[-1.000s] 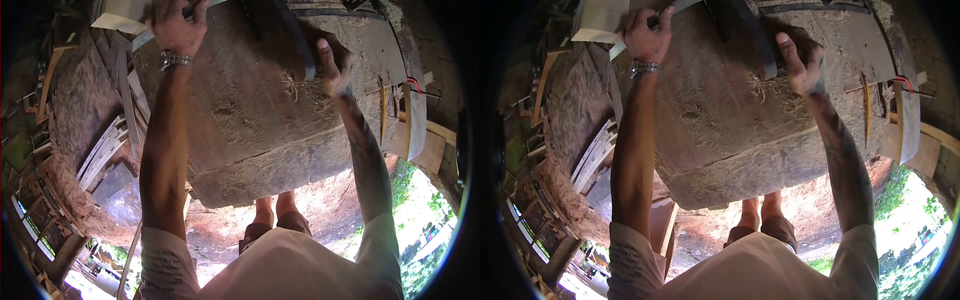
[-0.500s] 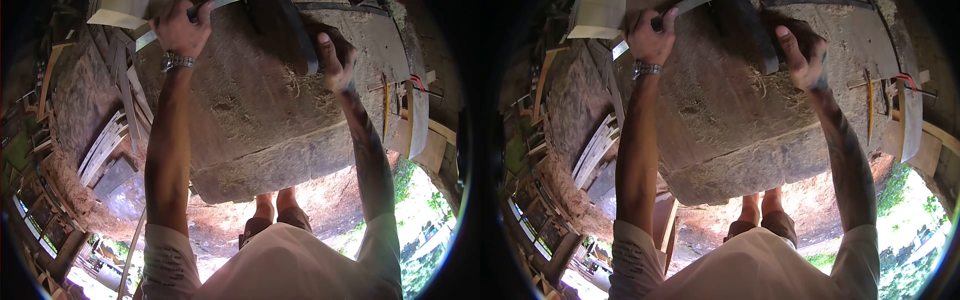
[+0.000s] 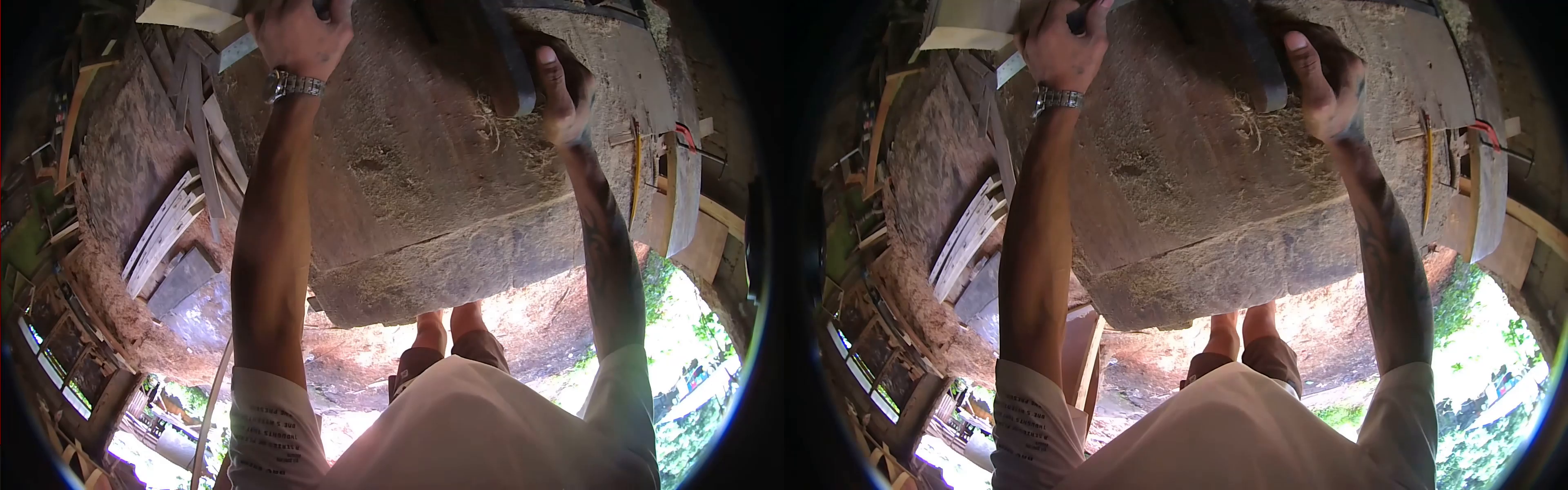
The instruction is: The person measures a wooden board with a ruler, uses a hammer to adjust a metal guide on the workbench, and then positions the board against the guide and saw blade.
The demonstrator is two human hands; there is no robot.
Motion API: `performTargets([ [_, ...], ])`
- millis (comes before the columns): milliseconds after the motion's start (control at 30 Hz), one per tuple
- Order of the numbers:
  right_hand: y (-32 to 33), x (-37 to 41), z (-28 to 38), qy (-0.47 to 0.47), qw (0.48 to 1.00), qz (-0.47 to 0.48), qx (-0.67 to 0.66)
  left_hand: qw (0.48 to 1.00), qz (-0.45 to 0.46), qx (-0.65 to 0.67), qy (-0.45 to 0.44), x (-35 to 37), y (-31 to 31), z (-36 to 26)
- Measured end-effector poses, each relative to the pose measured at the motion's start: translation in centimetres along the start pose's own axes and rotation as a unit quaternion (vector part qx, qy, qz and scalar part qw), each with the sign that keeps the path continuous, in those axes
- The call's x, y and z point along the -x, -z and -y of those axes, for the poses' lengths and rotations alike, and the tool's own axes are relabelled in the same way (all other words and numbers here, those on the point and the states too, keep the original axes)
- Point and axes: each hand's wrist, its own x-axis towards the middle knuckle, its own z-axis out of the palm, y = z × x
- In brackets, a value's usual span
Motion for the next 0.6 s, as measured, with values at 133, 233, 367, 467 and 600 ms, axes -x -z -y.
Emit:
performTargets([
  [133,0.08,-0.06,-0.15,0.003,1.0,0.007,0.006,1.0,0.0,0.003,0.001,0.07,0.1,0.0],
  [233,0.25,0.05,-0.11,-0.005,1.0,0.011,0.009,1.0,-0.005,0.006,-0.012,-0.06,-0.03,0.04],
  [367,0.06,0.01,-0.05,0.012,1.0,-0.004,-0.002,1.0,-0.005,-0.004,-0.022,-0.02,-0.13,0.27],
  [467,0.34,0.16,0.07,-0.01,1.0,0.011,-0.011,0.999,-0.009,-0.005,-0.033,-0.01,0.0,0.21],
  [600,0.07,0.1,0.18,-0.01,0.998,-0.022,-0.059,1.0,-0.003,-0.007,-0.012,0.31,-0.45,0.72],
])
